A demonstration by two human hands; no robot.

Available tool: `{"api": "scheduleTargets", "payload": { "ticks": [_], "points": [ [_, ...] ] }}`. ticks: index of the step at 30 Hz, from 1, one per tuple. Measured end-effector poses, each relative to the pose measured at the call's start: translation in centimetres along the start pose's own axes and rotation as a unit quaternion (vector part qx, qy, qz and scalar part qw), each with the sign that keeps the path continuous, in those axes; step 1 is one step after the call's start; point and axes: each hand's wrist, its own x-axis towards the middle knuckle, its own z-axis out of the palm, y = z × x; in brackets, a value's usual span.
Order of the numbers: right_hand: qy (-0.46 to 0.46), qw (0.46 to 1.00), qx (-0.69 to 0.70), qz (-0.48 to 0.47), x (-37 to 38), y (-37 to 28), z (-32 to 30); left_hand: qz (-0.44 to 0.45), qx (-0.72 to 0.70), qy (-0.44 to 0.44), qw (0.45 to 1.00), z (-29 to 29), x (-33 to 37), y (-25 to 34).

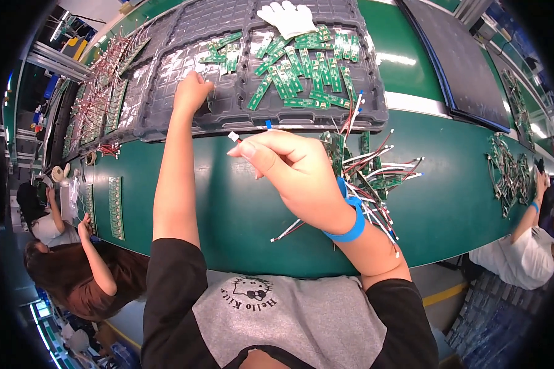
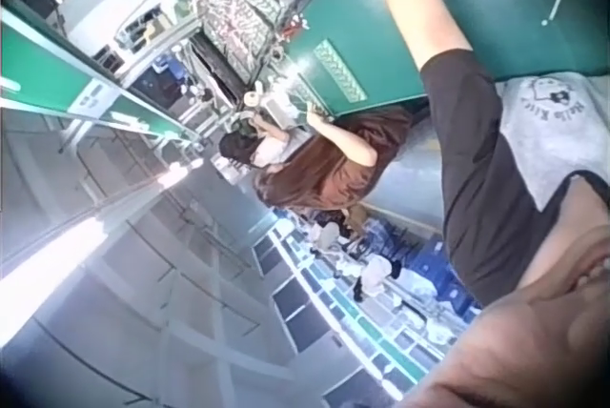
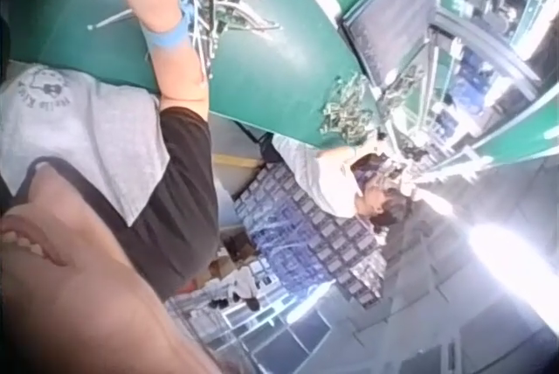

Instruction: The person connects wire harnesses to circuit boards by hand, handles and turns a small portable fan, and attaches more wire harnesses to circuit boards.

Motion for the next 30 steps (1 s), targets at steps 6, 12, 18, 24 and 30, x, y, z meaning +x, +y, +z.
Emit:
{"api": "scheduleTargets", "payload": {
  "ticks": [6,12,18,24,30],
  "points": [
    [0.029,0.999,0.031,-0.003,0.6,0.3,-0.1,0.174,-0.254,0.185,0.933,-1.9,-4.9,1.9],
    [0.065,0.997,0.047,-0.008,1.5,1.2,-1.7,0.206,-0.575,-0.028,0.791,-3.9,-14.0,6.4],
    [0.089,0.993,-0.066,-0.04,1.8,1.6,-3.4,0.257,-0.567,-0.08,0.779,-2.9,-15.8,7.8],
    [0.122,0.982,-0.11,-0.094,1.7,1.7,-3.6,0.309,-0.42,0.017,0.853,-2.3,-16.3,7.8],
    [0.118,0.975,-0.166,-0.084,1.7,1.6,-3.5,0.372,-0.314,0.043,0.872,-2.8,-16.7,8.3]
  ]
}}
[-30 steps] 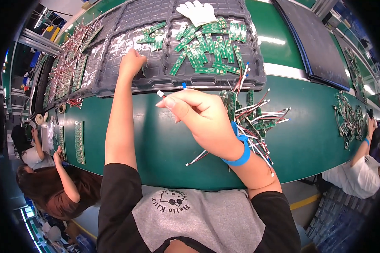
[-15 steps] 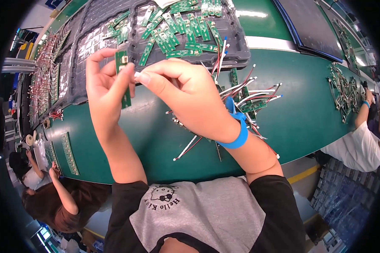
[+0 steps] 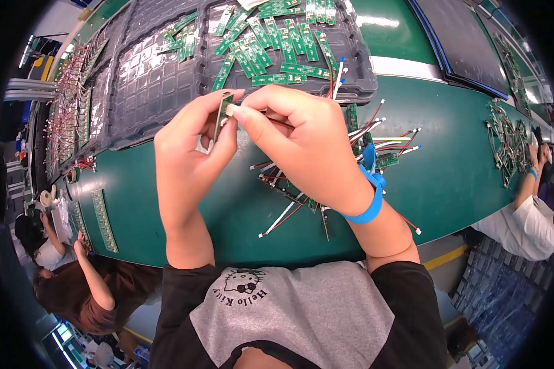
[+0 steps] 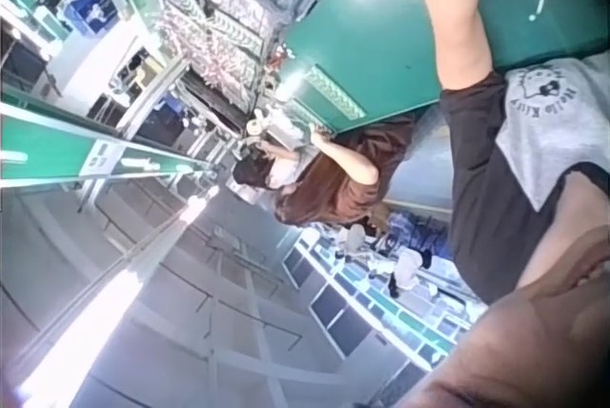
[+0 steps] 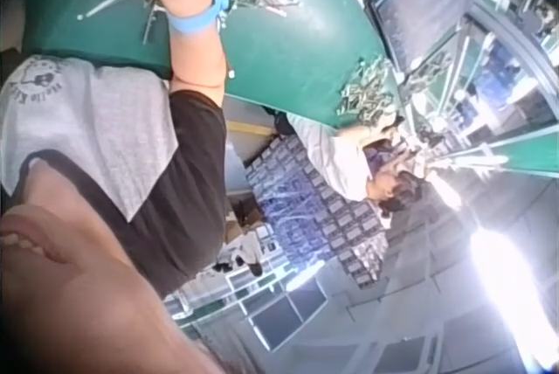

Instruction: The person connects wire harnesses to circuit boards by hand, handles and turns a small portable fan, and attaches more wire harnesses to circuit boards.

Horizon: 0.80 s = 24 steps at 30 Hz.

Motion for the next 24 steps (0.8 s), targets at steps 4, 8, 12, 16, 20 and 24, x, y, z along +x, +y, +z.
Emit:
{"api": "scheduleTargets", "payload": {
  "ticks": [4,8,12,16,20,24],
  "points": [
    [-0.04,0.997,-0.017,0.071,0.0,-0.7,-0.4,0.002,0.006,-0.021,1.0,0.1,-0.1,0.1],
    [-0.028,0.999,-0.025,0.029,-0.1,-0.2,-0.3,0.011,0.004,-0.065,0.998,-0.1,-0.6,0.0],
    [-0.037,0.995,-0.078,0.04,-0.3,-0.7,-0.3,0.03,0.005,-0.108,0.994,0.0,-1.2,-0.1],
    [-0.072,0.994,-0.062,0.045,-0.3,-0.6,-1.1,0.019,-0.06,-0.136,0.989,-0.4,-1.1,0.2],
    [-0.073,0.997,0.019,0.033,-0.7,-1.3,-0.9,-0.03,-0.156,-0.177,0.971,-1.1,-0.8,1.2],
    [-0.079,0.996,0.011,0.049,-0.6,-1.5,-1.3,0.015,-0.144,-0.157,0.977,-0.8,-0.9,0.7]
  ]
}}
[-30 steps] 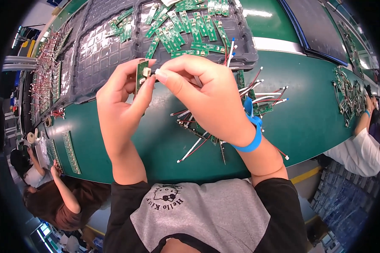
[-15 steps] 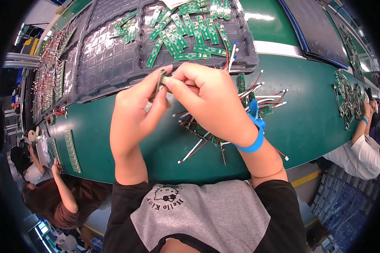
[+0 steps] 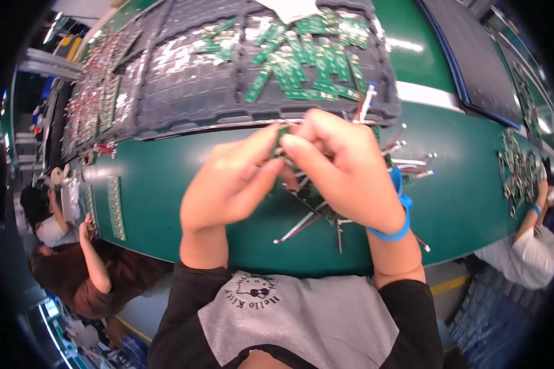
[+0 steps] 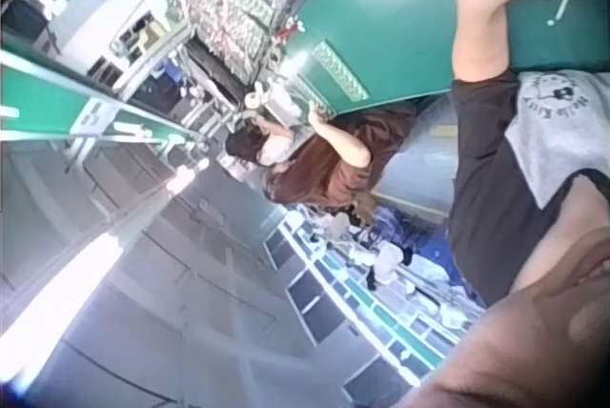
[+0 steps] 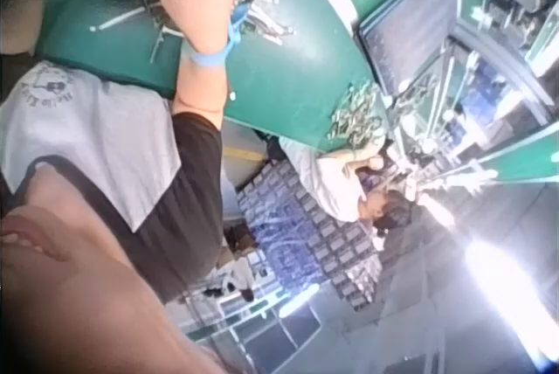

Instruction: The person connects wire harnesses to circuit boards by hand, handles and turns a small portable fan, and attaches more wire harnesses to circuit boards.

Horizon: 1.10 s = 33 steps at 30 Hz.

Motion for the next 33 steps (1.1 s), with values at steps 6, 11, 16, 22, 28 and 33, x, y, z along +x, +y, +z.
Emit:
{"api": "scheduleTargets", "payload": {
  "ticks": [6,11,16,22,28,33],
  "points": [
    [-0.005,1.0,-0.017,0.01,0.0,-1.4,1.1,-0.008,0.01,-0.028,1.0,-1.3,-0.9,0.3],
    [-0.014,0.997,0.031,0.073,-1.3,-1.0,0.1,0.093,-0.027,0.0,0.995,-2.9,-1.5,1.5],
    [-0.045,0.997,0.061,-0.002,-1.6,-1.2,0.7,0.048,-0.045,0.034,0.997,-3.6,-2.5,1.5],
    [-0.06,0.998,-0.012,-0.011,-1.8,-0.8,0.3,0.043,0.043,0.004,0.998,-2.8,-2.2,2.1],
    [0.011,0.997,0.081,0.003,-1.9,-1.3,0.9,0.072,0.02,0.031,0.997,-2.4,-1.4,1.7],
    [0.003,0.993,0.121,0.009,-1.6,-1.0,1.2,0.073,0.075,0.041,0.994,-2.7,-1.1,2.0]
  ]
}}
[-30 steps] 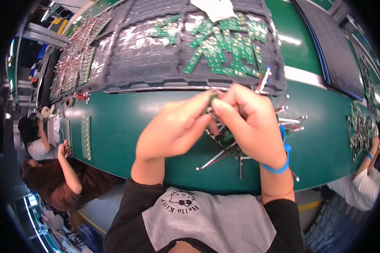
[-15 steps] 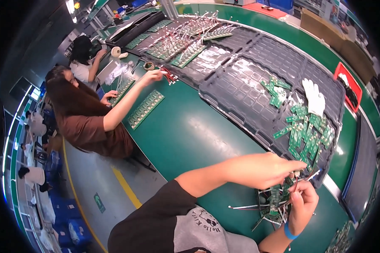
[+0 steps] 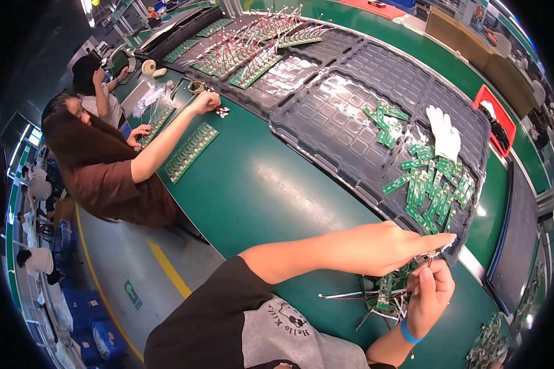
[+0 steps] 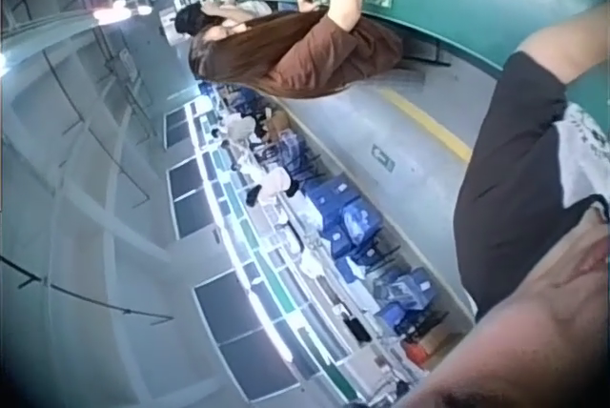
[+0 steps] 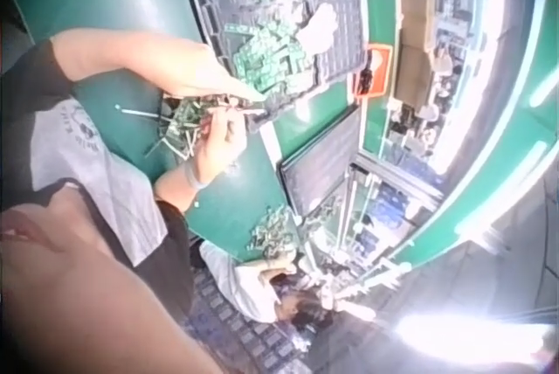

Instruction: The person connects wire harnesses to circuit boards by hand, handles and turns a small portable fan, and attaches more wire harnesses to circuit boards.

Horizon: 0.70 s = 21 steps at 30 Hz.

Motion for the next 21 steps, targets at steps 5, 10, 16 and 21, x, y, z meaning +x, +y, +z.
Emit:
{"api": "scheduleTargets", "payload": {
  "ticks": [5,10,16,21],
  "points": [
    [-0.014,1.0,0.021,0.002,-0.1,0.0,0.0,0.021,-0.026,0.018,0.999,0.9,-0.1,-0.5],
    [-0.031,0.999,0.021,-0.006,-0.2,-0.2,-0.2,0.023,-0.054,0.03,0.998,0.9,0.1,-0.5],
    [-0.019,0.999,0.03,-0.016,-0.3,-0.2,-0.1,-0.004,-0.072,0.016,0.997,0.9,0.1,-0.4],
    [-0.022,1.0,-0.002,-0.012,-0.3,-0.1,-0.1,-0.015,-0.08,0.038,0.996,1.4,0.0,-0.8]
  ]
}}
